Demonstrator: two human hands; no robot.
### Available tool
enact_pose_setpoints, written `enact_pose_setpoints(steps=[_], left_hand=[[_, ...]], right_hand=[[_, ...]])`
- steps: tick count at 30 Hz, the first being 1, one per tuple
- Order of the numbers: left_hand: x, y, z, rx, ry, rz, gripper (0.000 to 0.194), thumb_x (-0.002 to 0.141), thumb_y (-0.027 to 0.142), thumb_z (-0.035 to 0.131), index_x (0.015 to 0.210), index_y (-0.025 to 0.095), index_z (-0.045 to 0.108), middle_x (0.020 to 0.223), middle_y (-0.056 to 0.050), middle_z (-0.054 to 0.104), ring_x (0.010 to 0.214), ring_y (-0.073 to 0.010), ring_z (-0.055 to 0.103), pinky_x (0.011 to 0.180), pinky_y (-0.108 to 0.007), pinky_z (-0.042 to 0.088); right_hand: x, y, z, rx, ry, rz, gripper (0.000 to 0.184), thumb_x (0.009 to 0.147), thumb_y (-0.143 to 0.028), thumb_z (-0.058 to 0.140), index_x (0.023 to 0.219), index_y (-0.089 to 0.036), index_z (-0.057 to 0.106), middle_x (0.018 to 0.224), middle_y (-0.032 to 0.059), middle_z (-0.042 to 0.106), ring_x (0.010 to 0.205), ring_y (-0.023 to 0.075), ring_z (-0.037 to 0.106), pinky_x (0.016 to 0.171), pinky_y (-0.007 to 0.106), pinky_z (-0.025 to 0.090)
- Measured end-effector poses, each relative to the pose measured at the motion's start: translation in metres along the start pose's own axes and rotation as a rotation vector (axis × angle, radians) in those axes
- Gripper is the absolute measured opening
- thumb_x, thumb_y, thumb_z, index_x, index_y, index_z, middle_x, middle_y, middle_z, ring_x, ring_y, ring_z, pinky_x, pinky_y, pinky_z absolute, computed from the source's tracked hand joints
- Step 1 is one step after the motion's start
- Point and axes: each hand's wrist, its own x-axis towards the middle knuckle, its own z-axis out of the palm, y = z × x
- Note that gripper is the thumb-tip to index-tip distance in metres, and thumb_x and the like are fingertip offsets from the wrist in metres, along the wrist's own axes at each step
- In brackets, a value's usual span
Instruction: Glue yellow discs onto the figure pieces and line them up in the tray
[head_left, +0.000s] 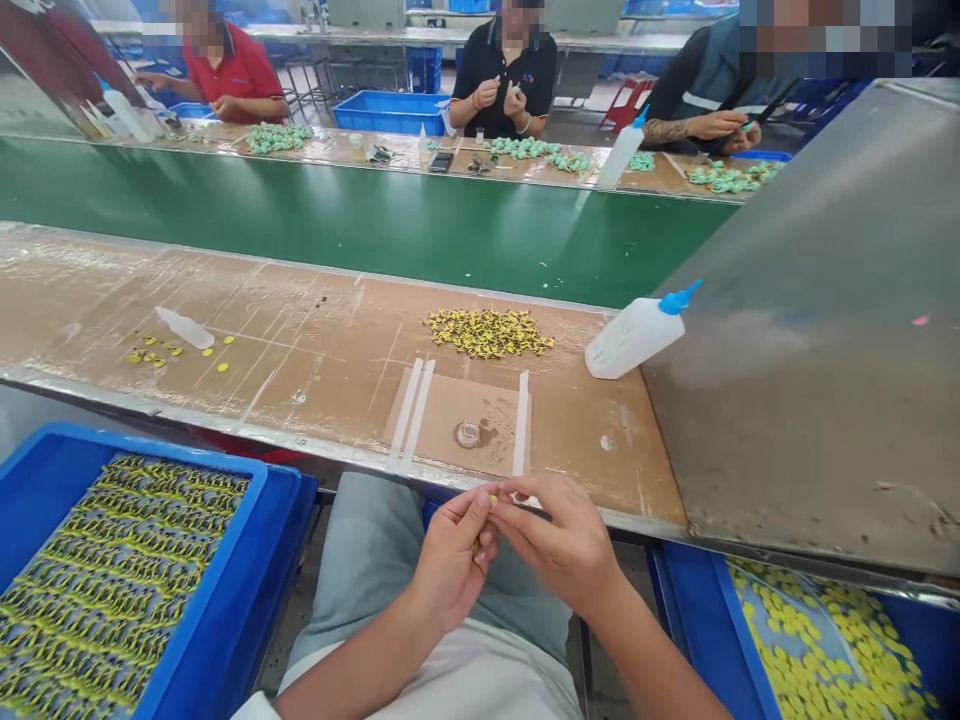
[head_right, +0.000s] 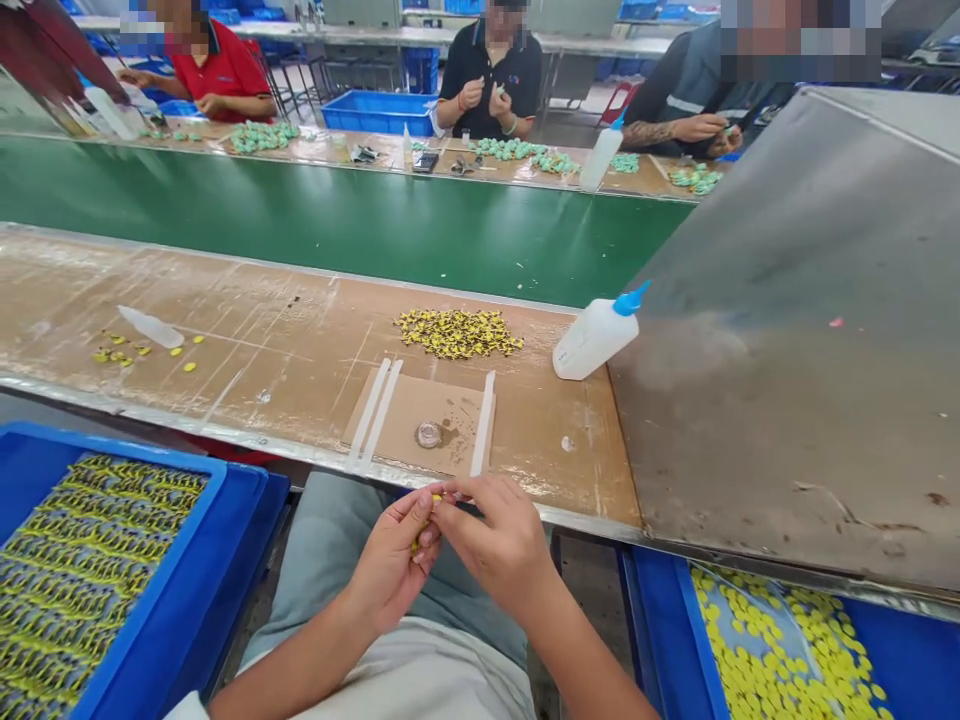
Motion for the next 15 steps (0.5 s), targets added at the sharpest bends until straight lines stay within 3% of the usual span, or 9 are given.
enact_pose_setpoints(steps=[5, 9, 11, 13, 15], left_hand=[[0.002, 0.021, -0.011, 0.067, 0.006, -0.033, 0.027, 0.079, 0.029, 0.077, 0.096, 0.009, 0.075, 0.073, -0.004, 0.066, 0.056, -0.0039, 0.055, 0.048, -0.011, 0.045], [0.010, 0.052, -0.020, 0.103, 0.117, -0.040, 0.024, 0.074, 0.021, 0.081, 0.094, 0.010, 0.075, 0.085, -0.009, 0.073, 0.066, -0.0090, 0.066, 0.053, -0.013, 0.053], [0.020, 0.073, -0.025, 0.106, 0.147, -0.013, 0.019, 0.076, 0.015, 0.079, 0.093, 0.009, 0.075, 0.087, -0.010, 0.075, 0.066, -0.0092, 0.067, 0.056, -0.013, 0.056], [0.033, 0.095, -0.029, 0.114, 0.150, 0.029, 0.014, 0.080, 0.010, 0.073, 0.094, 0.008, 0.075, 0.086, -0.010, 0.075, 0.065, -0.0088, 0.068, 0.059, -0.014, 0.058], [0.048, 0.115, -0.031, 0.130, 0.156, 0.076, 0.013, 0.082, 0.005, 0.069, 0.094, 0.007, 0.074, 0.084, -0.010, 0.075, 0.064, -0.0085, 0.069, 0.060, -0.013, 0.058]], right_hand=[[0.024, 0.000, -0.001, 0.209, -0.059, 0.101, 0.016, 0.084, -0.017, 0.068, 0.098, -0.025, 0.071, 0.105, 0.0072, 0.071, 0.088, 0.0181, 0.068, 0.077, 0.033, 0.056], [0.047, 0.020, -0.015, 0.320, -0.034, 0.180, 0.014, 0.082, -0.021, 0.072, 0.096, -0.025, 0.073, 0.100, 0.0049, 0.073, 0.088, 0.0171, 0.070, 0.079, 0.028, 0.057], [0.060, 0.041, -0.016, 0.258, 0.015, 0.274, 0.003, 0.083, -0.025, 0.071, 0.085, -0.025, 0.073, 0.088, 0.0024, 0.074, 0.079, 0.0159, 0.070, 0.073, 0.027, 0.056], [0.073, 0.070, -0.009, 0.078, 0.116, 0.451, 0.009, 0.084, -0.031, 0.068, 0.084, -0.024, 0.073, 0.079, 0.0019, 0.073, 0.069, 0.0161, 0.067, 0.067, 0.028, 0.055], [0.083, 0.104, 0.003, -0.146, 0.146, 0.601, 0.017, 0.086, -0.033, 0.062, 0.094, -0.022, 0.073, 0.083, 0.0040, 0.074, 0.068, 0.0179, 0.066, 0.066, 0.032, 0.054]])
